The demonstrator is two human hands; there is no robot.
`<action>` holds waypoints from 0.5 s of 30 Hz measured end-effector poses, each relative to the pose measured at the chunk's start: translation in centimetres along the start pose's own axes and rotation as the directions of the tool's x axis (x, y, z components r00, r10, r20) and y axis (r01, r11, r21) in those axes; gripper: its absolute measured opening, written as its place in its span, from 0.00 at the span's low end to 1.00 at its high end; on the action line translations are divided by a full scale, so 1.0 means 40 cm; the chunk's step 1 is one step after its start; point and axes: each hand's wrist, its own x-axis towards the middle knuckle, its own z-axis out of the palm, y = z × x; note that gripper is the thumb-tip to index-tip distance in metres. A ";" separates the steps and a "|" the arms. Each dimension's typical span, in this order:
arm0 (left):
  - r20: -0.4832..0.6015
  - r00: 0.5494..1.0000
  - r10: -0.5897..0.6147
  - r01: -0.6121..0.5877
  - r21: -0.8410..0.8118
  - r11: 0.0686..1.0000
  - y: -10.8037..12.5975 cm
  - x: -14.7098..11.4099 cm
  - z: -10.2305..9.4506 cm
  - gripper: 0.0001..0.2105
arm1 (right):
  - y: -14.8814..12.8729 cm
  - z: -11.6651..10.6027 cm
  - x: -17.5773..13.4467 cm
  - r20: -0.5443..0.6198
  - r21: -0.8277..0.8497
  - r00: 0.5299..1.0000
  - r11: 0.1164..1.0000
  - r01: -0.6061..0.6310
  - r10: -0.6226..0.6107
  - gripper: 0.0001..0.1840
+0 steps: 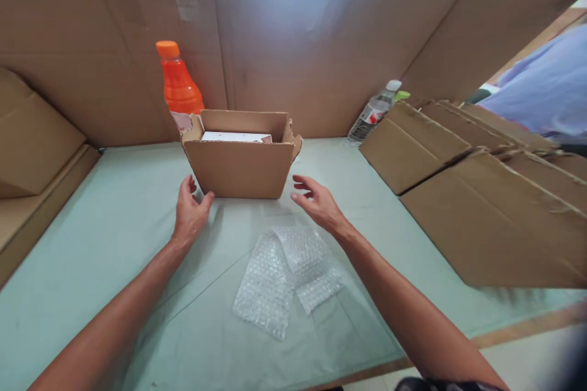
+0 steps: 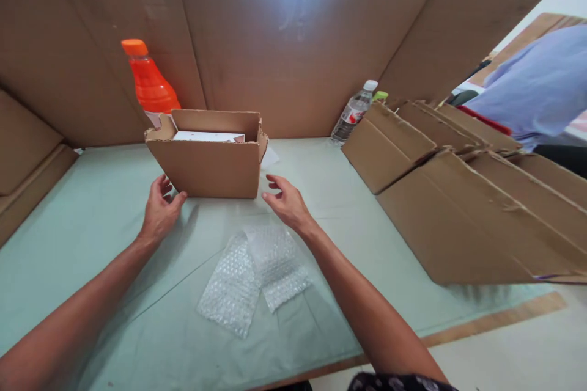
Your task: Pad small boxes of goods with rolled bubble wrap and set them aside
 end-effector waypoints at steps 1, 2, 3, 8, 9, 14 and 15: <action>0.000 1.000 0.009 -0.009 0.032 0.999 0.006 -0.040 -0.021 0.32 | 0.006 -0.030 -0.054 0.038 -0.045 0.999 0.998 0.033 -0.031 0.25; 0.032 0.999 0.028 -0.030 0.066 0.997 0.011 -0.084 -0.042 0.32 | 0.014 -0.057 -0.114 0.110 -0.119 0.991 0.988 0.093 -0.080 0.26; 0.112 0.992 0.062 -0.075 0.120 0.990 0.017 -0.128 -0.060 0.28 | 0.024 -0.081 -0.176 0.190 -0.204 0.973 0.964 0.172 -0.133 0.29; 0.503 0.841 0.200 -0.293 0.113 0.949 0.053 -0.245 -0.016 0.25 | 0.090 -0.083 -0.394 0.276 -0.531 0.941 0.785 0.320 -0.196 0.44; 0.538 0.820 0.198 -0.289 0.090 0.953 0.064 -0.245 0.018 0.28 | 0.098 -0.067 -0.407 0.263 -0.546 0.939 0.768 0.335 -0.223 0.41; 0.641 0.755 0.134 -0.204 0.036 0.978 0.132 -0.246 0.125 0.29 | 0.059 -0.033 -0.396 0.104 -0.338 0.966 0.905 0.257 -0.236 0.14; 0.660 0.742 0.117 -0.179 0.027 0.983 0.145 -0.255 0.119 0.28 | 0.035 -0.041 -0.387 0.068 -0.203 0.985 0.964 0.171 -0.160 0.11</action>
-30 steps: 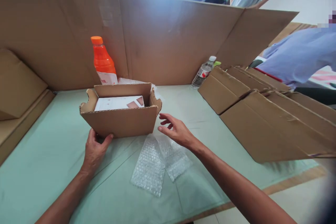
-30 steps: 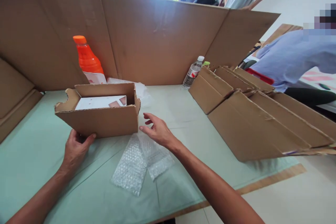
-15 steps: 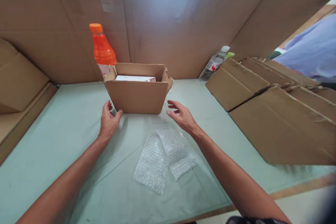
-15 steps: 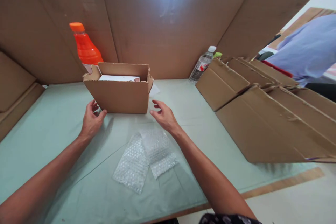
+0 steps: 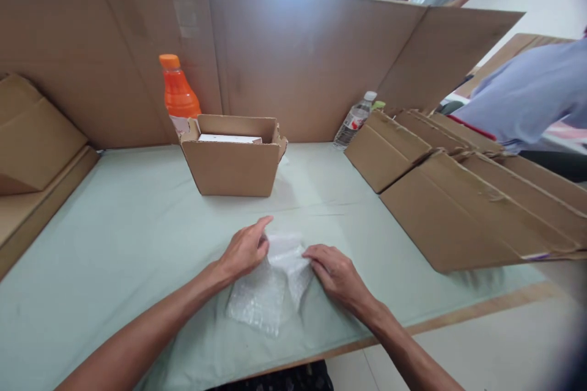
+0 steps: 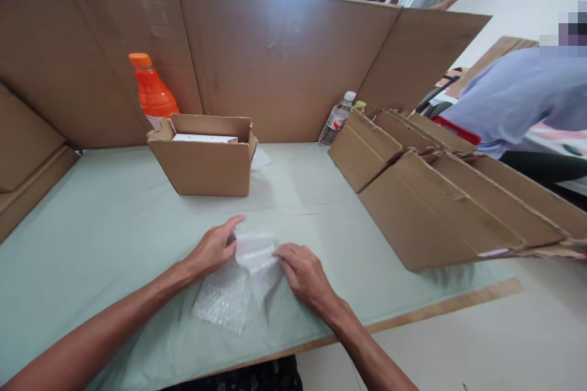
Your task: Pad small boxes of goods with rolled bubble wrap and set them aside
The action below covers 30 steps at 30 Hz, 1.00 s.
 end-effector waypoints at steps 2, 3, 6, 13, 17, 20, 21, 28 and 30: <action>0.048 0.999 -0.024 0.027 -0.059 0.998 0.021 -0.040 -0.014 0.26 | -0.044 -0.029 0.032 0.032 0.342 0.983 0.922 -0.182 0.182 0.09; 0.070 0.996 -0.054 0.062 -0.118 0.991 0.027 -0.065 -0.024 0.25 | -0.066 -0.038 0.053 0.070 0.489 0.965 0.835 -0.253 0.252 0.11; 0.118 0.974 -0.194 0.221 -0.296 0.929 0.016 -0.129 -0.051 0.24 | -0.115 -0.022 0.133 0.156 0.737 0.913 0.571 -0.361 0.376 0.15; -0.237 0.926 -0.295 0.294 -0.042 0.955 -0.097 -0.185 -0.146 0.32 | -0.114 0.091 0.223 0.121 0.756 0.885 0.536 -0.376 0.450 0.21; -0.447 0.876 -0.179 0.233 0.067 0.970 -0.126 -0.131 -0.232 0.28 | -0.067 0.084 0.247 -0.046 0.538 0.935 0.797 -0.274 0.353 0.20; -0.568 0.808 -0.153 0.198 0.019 0.980 -0.137 -0.028 -0.261 0.34 | -0.029 0.105 0.322 -0.112 0.481 0.928 0.837 -0.261 0.354 0.25; -0.602 0.784 -0.153 0.191 -0.001 0.982 -0.142 0.013 -0.264 0.35 | -0.017 0.119 0.355 -0.126 0.468 0.928 0.846 -0.256 0.351 0.27; -0.693 0.698 -0.179 0.197 -0.054 0.979 -0.187 0.214 -0.272 0.29 | 0.044 0.180 0.516 -0.193 0.414 0.918 0.877 -0.243 0.346 0.26; -0.717 0.677 -0.168 0.195 -0.046 0.980 -0.171 0.195 -0.268 0.31 | 0.040 0.163 0.500 -0.214 0.395 0.921 0.891 -0.224 0.326 0.26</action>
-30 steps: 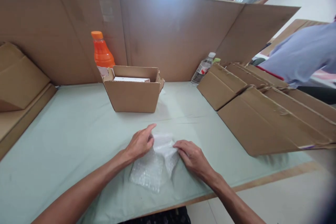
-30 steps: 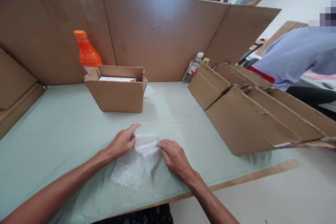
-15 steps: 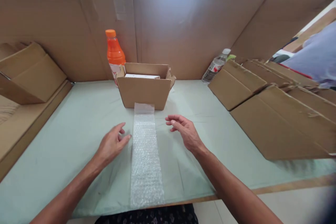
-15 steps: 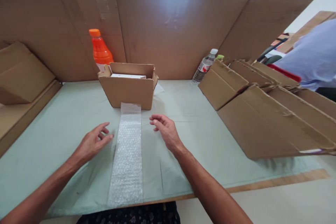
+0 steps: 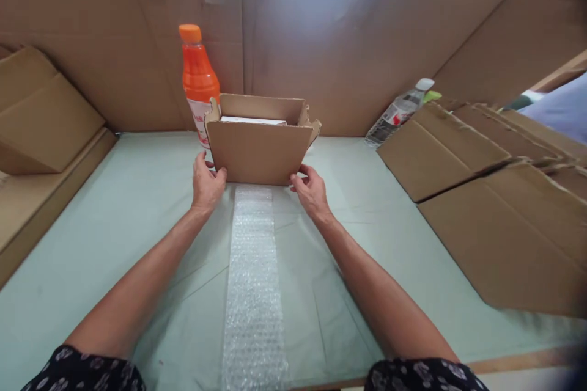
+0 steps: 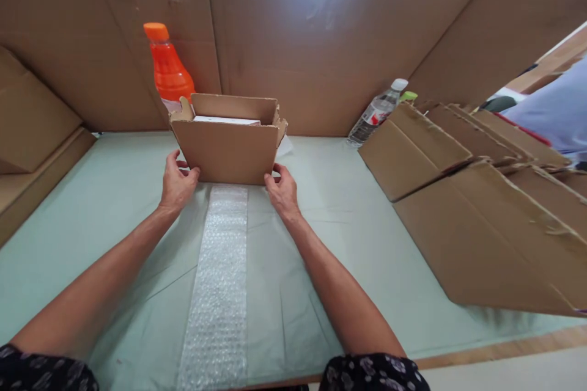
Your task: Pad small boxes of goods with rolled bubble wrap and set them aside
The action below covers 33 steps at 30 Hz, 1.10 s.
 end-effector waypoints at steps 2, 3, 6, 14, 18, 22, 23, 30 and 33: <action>0.000 0.997 0.073 -0.073 0.020 0.997 0.016 -0.072 -0.038 0.32 | -0.011 -0.027 -0.042 -0.010 -0.045 0.998 0.997 0.059 -0.059 0.27; 0.023 0.992 0.124 -0.124 0.031 0.992 0.022 -0.129 -0.062 0.31 | -0.015 -0.039 -0.070 0.009 -0.091 0.993 0.989 0.117 -0.116 0.27; 0.396 0.791 0.467 -0.534 0.072 0.843 0.020 -0.339 -0.130 0.24 | -0.023 -0.038 -0.154 0.251 -0.264 0.903 0.873 0.410 -0.348 0.27; 0.654 0.629 0.421 -0.654 0.151 0.742 -0.012 -0.581 -0.158 0.23 | -0.040 0.109 -0.100 0.689 -0.390 0.663 0.622 0.679 -0.292 0.22; 0.666 0.634 0.391 -0.587 0.086 0.805 -0.002 -0.541 -0.171 0.21 | -0.046 0.037 -0.122 0.580 -0.487 0.773 0.652 0.581 -0.255 0.23; 0.633 0.685 0.361 -0.444 -0.031 0.896 0.012 -0.503 -0.240 0.18 | -0.066 -0.138 -0.338 0.657 -0.375 0.688 0.660 0.652 -0.307 0.28; 0.624 0.703 0.341 -0.400 -0.050 0.915 0.015 -0.499 -0.259 0.18 | -0.075 -0.176 -0.404 0.711 -0.326 0.634 0.656 0.681 -0.305 0.31; 0.670 0.730 0.131 -0.086 -0.100 0.991 0.012 -0.553 -0.298 0.17 | -0.085 -0.166 -0.683 0.793 -0.244 0.538 0.660 0.710 -0.285 0.30; 0.685 0.728 0.043 0.032 -0.096 0.995 0.002 -0.563 -0.293 0.19 | -0.077 -0.112 -0.674 0.695 -0.175 0.598 0.711 0.680 -0.400 0.14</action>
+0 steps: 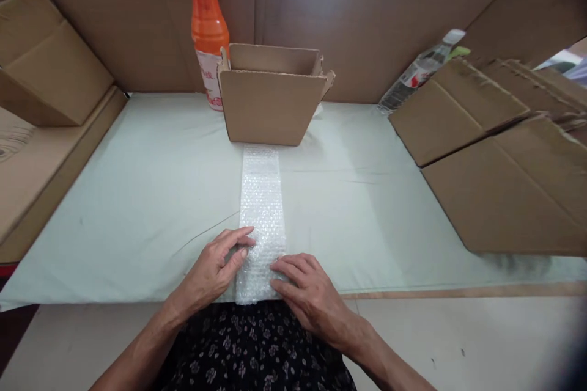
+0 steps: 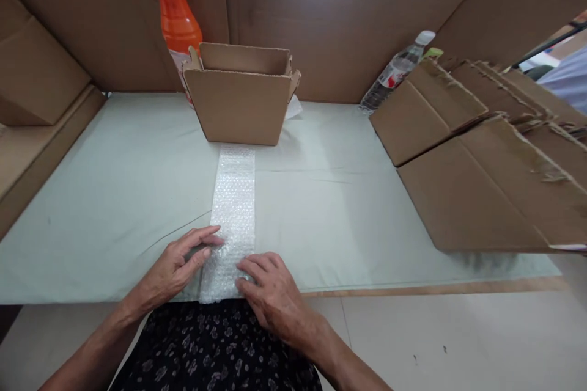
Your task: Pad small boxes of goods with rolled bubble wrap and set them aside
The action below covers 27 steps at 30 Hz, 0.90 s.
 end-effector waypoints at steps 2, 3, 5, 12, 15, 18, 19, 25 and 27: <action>0.041 0.998 -0.043 0.045 -0.062 0.997 -0.002 -0.004 -0.011 0.20 | 0.009 0.002 0.022 -0.089 0.098 0.996 0.995 0.007 0.002 0.10; 0.067 0.996 -0.053 0.060 -0.101 0.993 -0.001 -0.006 -0.019 0.22 | 0.014 -0.001 0.031 -0.129 0.145 0.991 0.989 -0.009 0.028 0.10; 0.104 0.993 -0.055 0.073 -0.183 0.980 0.001 -0.010 -0.032 0.28 | 0.026 -0.006 0.051 -0.187 0.216 0.974 0.972 -0.089 0.131 0.09; -0.044 0.982 -0.184 0.183 -0.033 0.983 0.017 0.032 -0.014 0.26 | 0.099 0.004 0.167 -0.330 0.070 0.892 0.950 -0.303 0.309 0.09; -0.108 0.979 -0.174 0.184 0.096 0.978 0.020 0.064 -0.005 0.27 | 0.089 -0.008 0.168 -0.484 0.011 0.824 0.943 -0.333 0.297 0.12; -0.132 0.978 -0.162 0.190 0.228 0.955 0.012 0.086 0.000 0.26 | 0.048 -0.024 0.131 -0.520 -0.009 0.828 0.967 -0.253 0.212 0.14; -0.133 0.979 -0.152 0.183 0.269 0.946 0.008 0.091 0.003 0.26 | 0.036 -0.024 0.120 -0.463 -0.030 0.870 0.978 -0.207 0.170 0.15; -0.311 0.943 0.117 0.036 0.445 0.895 -0.001 0.074 0.017 0.21 | 0.053 0.019 0.119 -0.216 -0.178 0.976 0.981 -0.076 0.037 0.16; -0.287 0.923 0.255 -0.098 0.467 0.879 0.006 0.043 0.014 0.19 | 0.067 0.024 0.129 -0.252 -0.138 0.967 0.988 -0.063 0.027 0.16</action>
